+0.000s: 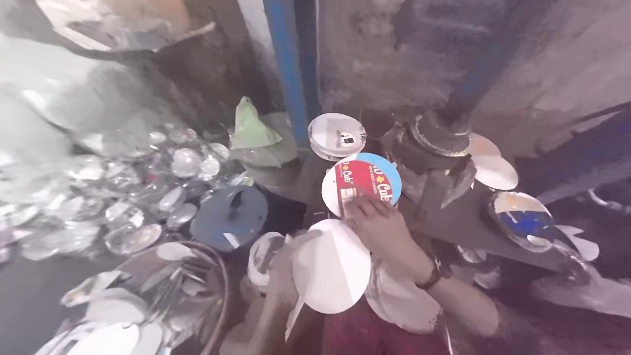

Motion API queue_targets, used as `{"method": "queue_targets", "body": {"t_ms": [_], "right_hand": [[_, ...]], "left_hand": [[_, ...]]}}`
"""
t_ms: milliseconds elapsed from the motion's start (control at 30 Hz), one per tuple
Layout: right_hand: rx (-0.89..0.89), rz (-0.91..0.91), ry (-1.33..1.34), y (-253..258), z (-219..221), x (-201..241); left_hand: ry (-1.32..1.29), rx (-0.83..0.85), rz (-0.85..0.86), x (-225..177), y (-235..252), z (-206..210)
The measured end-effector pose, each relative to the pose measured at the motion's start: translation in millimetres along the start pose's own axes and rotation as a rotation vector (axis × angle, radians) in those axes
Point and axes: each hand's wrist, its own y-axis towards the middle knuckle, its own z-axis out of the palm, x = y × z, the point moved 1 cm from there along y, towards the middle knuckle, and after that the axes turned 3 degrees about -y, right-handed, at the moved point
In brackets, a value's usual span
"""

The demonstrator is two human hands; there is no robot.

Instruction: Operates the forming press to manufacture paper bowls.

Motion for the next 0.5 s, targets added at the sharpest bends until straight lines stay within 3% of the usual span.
{"method": "queue_targets", "body": {"t_ms": [100, 200, 267, 367, 500], "right_hand": [[-0.208, -0.18, 0.06, -9.4, -6.8, 10.4], [0.063, -0.504, 0.361, -29.8, -13.8, 32.0], [0.18, -0.387, 0.46, -21.4, -20.9, 36.6], [0.051, 0.001, 0.247, 25.0, -9.6, 0.4], [0.122, 0.166, 0.038, 75.1, 33.9, -63.5]], "left_hand": [[-0.071, -0.011, -0.01, -2.4, -2.3, 0.6], [-0.029, -0.257, -0.021, -7.4, -6.9, 6.0], [-0.018, -0.279, -0.009, -6.1, -9.1, 0.4], [0.048, -0.242, 0.031, -4.3, -13.5, -10.6], [0.107, -0.226, 0.086, -7.9, -13.0, -12.9]]}}
